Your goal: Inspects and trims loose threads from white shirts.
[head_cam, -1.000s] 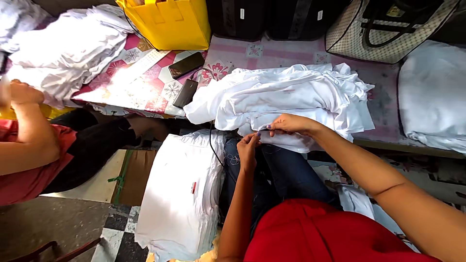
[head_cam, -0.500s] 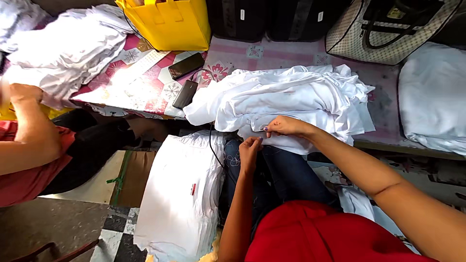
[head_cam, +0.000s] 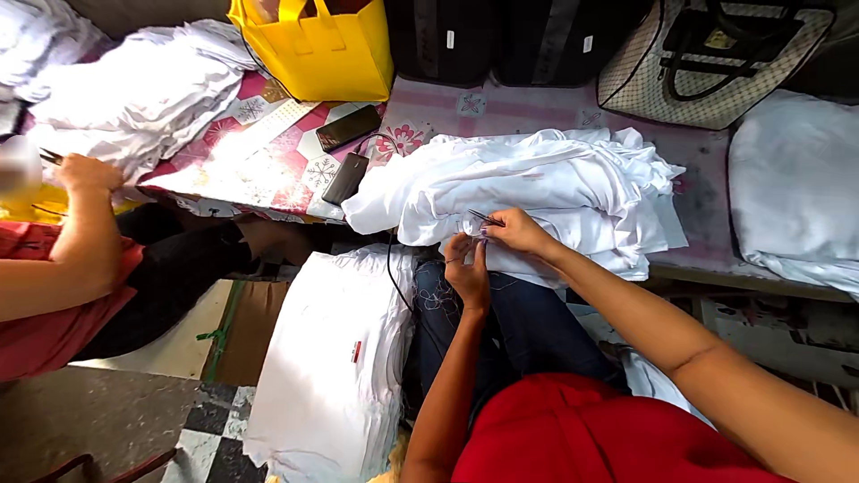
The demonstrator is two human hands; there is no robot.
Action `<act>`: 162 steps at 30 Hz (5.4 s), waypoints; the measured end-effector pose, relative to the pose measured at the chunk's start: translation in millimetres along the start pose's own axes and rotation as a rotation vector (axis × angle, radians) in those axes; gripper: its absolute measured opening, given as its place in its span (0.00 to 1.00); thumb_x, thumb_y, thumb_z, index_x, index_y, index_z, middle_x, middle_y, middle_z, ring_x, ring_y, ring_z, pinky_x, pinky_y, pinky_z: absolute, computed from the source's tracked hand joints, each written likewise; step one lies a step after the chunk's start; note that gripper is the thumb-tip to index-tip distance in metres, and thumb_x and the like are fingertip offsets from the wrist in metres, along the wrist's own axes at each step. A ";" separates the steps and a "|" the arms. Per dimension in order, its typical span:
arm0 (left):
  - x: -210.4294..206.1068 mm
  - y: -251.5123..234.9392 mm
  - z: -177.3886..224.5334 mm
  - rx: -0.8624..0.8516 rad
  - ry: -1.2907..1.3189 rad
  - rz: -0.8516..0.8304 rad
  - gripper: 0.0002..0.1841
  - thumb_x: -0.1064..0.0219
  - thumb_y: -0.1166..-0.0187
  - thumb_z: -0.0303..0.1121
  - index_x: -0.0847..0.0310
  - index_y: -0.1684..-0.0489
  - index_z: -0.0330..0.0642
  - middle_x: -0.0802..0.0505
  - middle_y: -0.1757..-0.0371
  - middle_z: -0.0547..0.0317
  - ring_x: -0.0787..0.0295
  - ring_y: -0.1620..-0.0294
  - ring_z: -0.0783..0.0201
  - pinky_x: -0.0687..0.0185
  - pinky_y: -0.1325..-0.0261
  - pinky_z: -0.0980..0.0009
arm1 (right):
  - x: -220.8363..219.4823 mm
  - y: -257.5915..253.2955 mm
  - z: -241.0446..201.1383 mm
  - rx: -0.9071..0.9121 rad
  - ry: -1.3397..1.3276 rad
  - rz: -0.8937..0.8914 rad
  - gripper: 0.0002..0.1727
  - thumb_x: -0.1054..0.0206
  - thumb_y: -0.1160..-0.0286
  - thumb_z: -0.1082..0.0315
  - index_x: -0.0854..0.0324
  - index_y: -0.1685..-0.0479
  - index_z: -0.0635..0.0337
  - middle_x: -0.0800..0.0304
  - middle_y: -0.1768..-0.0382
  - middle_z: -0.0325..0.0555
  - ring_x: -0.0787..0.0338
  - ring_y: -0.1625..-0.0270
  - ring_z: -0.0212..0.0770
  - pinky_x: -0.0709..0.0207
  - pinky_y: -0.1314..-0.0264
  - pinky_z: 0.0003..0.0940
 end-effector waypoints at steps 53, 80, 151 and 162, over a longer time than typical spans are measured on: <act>11.0 -14.2 13.4 0.593 0.464 -0.095 0.06 0.46 0.16 0.17 0.22 0.58 0.28 0.06 0.68 0.52 0.04 0.65 0.59 0.06 0.50 0.61 | 14.3 34.0 -19.9 -0.310 -0.294 -0.303 0.22 0.52 0.04 0.59 0.17 0.64 0.59 0.36 0.87 0.26 0.39 0.86 0.21 0.44 0.81 0.17; 20.5 0.2 21.0 0.300 0.092 -0.063 0.09 0.32 0.28 0.17 0.19 0.54 0.21 0.10 0.53 0.43 0.09 0.51 0.64 0.11 0.44 0.70 | -0.9 -1.7 -8.7 0.103 0.111 -0.039 0.07 0.27 0.24 0.67 0.08 0.57 0.62 0.08 0.66 0.49 0.11 0.64 0.43 0.19 0.53 0.50; 30.9 -18.6 13.2 0.441 -0.148 -0.483 0.11 0.33 0.20 0.24 0.16 0.48 0.23 0.05 0.58 0.44 0.05 0.63 0.65 0.08 0.52 0.67 | -1.7 8.2 -2.9 -0.280 -0.333 -0.034 0.05 0.34 0.18 0.71 0.14 0.58 0.64 0.26 0.79 0.33 0.36 0.83 0.23 0.40 0.79 0.19; 6.8 -8.3 2.7 0.438 0.517 -0.245 0.03 0.36 0.22 0.18 0.17 0.61 0.28 0.05 0.59 0.50 0.04 0.55 0.59 0.08 0.40 0.59 | 4.0 9.6 5.0 -0.318 -0.547 -0.072 0.04 0.35 0.16 0.70 0.18 0.58 0.60 0.30 0.83 0.29 0.39 0.86 0.21 0.43 0.82 0.17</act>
Point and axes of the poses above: each hand's wrist, its own y-axis away from the middle knuckle, its own x-axis out of the back of the hand, z = x × y, the point moved 3 cm from there along -y, towards the middle knuckle
